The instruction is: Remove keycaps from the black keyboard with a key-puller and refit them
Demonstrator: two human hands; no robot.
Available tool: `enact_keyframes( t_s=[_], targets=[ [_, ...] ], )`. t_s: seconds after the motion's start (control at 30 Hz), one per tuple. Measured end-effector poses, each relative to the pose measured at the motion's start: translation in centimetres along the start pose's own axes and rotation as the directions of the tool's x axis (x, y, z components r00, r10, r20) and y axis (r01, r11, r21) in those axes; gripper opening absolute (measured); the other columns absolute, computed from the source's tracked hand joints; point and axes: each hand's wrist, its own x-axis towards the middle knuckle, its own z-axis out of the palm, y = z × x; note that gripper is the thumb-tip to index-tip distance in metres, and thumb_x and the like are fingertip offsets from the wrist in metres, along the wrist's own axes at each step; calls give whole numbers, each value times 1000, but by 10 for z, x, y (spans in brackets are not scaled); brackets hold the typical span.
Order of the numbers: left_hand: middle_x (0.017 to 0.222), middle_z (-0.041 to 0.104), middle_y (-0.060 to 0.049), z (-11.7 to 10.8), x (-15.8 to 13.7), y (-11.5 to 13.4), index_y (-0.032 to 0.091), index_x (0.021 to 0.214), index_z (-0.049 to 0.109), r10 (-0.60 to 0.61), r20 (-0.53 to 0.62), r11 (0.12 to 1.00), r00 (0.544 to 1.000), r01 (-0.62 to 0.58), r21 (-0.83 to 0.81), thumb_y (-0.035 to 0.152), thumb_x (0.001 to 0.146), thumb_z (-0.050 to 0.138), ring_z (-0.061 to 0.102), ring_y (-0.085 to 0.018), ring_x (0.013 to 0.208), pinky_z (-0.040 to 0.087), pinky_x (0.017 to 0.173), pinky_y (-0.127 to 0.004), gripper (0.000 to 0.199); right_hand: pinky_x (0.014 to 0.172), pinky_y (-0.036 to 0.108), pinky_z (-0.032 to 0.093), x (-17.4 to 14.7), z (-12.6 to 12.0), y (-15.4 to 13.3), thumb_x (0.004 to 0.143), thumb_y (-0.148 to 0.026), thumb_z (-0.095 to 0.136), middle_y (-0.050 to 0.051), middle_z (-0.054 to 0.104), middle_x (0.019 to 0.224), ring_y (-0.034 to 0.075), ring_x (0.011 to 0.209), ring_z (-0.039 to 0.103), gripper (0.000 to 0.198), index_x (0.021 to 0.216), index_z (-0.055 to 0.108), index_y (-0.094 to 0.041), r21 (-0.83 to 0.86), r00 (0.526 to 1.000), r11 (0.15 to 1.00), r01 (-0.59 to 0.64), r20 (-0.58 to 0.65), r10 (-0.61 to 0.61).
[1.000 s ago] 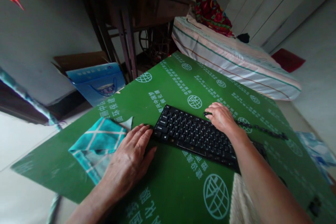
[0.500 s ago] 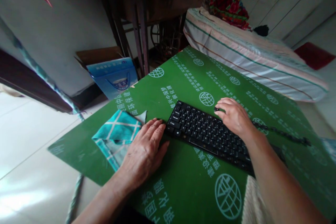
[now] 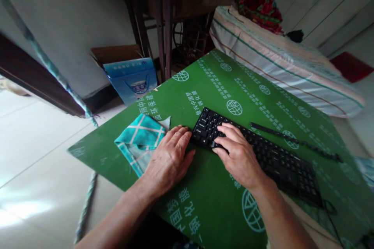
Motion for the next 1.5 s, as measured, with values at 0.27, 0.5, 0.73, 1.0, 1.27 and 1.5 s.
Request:
enact_keyframes(
  t_s=[0.27,0.5,0.73,1.0,1.27,1.5],
  targets=[
    [126,55,-19,-5,-1,4,8,124,51,-5,16,999,1000,6,-54,23,87,49,46,-32,124,44,101,-50,39,101,46,44,1,9,-2,81,-16,62,12,61,118,26,122,48,10,86,70,-19,20,999,999,-29,-25,29],
    [149,26,-13,-5,0,10,27,129,50,125,126,990,984,-115,-85,14,87,48,20,-35,139,37,104,-55,44,100,46,45,2,9,7,79,-20,66,10,62,116,26,121,48,8,83,72,-21,60,999,997,-50,-10,50],
    [147,29,-14,-7,3,12,29,127,52,121,179,992,976,-112,-63,17,88,47,23,-37,138,38,102,-56,41,99,45,46,3,8,7,79,-21,66,11,62,115,26,120,48,7,79,73,-20,30,1000,999,-21,-8,22],
    [147,34,-11,-6,3,12,30,128,52,118,188,992,975,-108,-64,18,87,51,25,-34,138,39,103,-55,43,100,46,46,0,10,10,81,-22,64,12,62,117,27,120,49,10,84,73,-20,37,1000,999,-4,-26,5],
    [147,34,-12,-5,2,12,29,127,53,108,186,993,977,-98,-61,18,87,51,27,-34,137,38,103,-55,42,99,48,47,-8,15,3,84,-17,57,12,62,118,27,119,51,18,94,72,-19,61,995,998,-5,-95,11],
    [147,33,-13,-5,3,11,29,127,53,122,186,992,975,-112,-60,17,87,51,28,-36,136,40,102,-55,42,102,45,46,-11,18,0,84,-12,54,13,62,119,25,122,49,20,95,71,-16,78,993,996,-32,-114,40]
  ],
)
